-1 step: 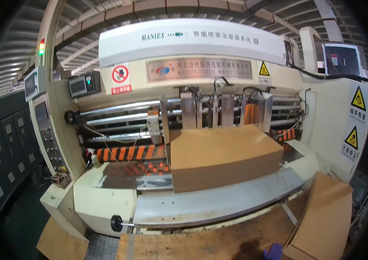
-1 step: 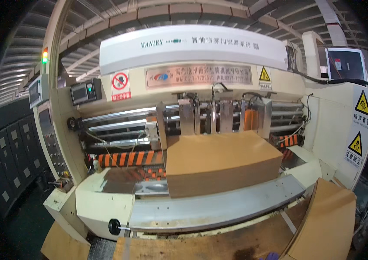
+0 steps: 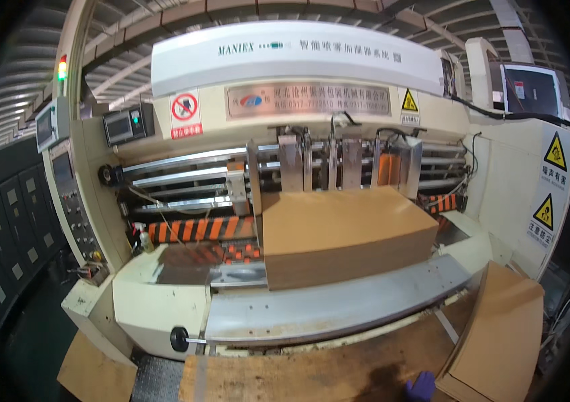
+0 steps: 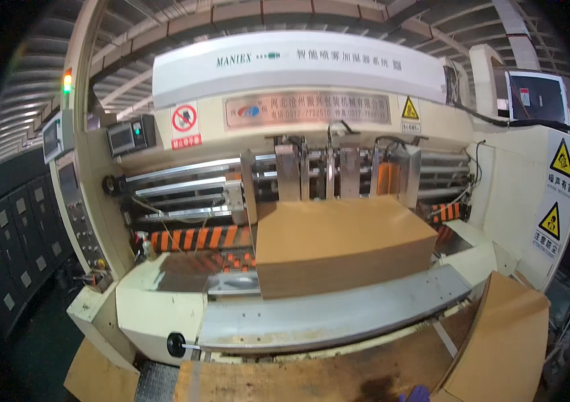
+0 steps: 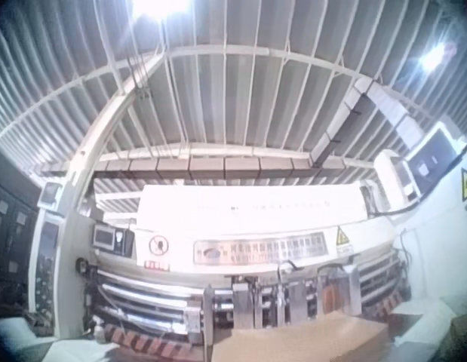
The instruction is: The person stacks large flat cardboard sheets onto a machine's conveyor belt. They repeatedly pick up sheets from a wooden table, align them, and place them into the machine while another worker assists by handing over more sheets.
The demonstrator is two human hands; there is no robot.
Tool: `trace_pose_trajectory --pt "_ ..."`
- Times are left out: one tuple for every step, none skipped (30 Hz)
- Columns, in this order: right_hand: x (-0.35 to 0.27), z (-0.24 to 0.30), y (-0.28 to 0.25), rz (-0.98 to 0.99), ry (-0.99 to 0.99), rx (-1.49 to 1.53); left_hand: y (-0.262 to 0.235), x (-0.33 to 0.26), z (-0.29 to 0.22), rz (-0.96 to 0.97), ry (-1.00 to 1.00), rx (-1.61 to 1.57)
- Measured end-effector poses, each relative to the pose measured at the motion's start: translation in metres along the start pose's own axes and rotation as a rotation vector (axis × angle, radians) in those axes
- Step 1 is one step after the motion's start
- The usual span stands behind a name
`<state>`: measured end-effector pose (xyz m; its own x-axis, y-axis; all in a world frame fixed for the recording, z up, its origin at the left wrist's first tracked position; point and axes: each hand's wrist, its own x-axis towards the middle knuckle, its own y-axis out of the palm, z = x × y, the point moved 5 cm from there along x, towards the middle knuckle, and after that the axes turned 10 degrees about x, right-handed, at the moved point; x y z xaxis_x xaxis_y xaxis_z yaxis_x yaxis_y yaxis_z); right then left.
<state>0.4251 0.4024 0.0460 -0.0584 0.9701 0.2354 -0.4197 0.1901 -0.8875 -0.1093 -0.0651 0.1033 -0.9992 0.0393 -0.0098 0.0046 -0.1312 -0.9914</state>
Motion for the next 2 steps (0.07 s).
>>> trace_pose_trajectory --pt "0.0007 0.0031 0.0051 0.070 0.036 0.013 -0.0001 0.0006 0.0035 0.033 -0.007 0.014" --pt "0.0068 0.0060 0.0098 0.139 0.077 0.025 0.0008 0.0033 0.0045 0.071 -0.015 0.046"
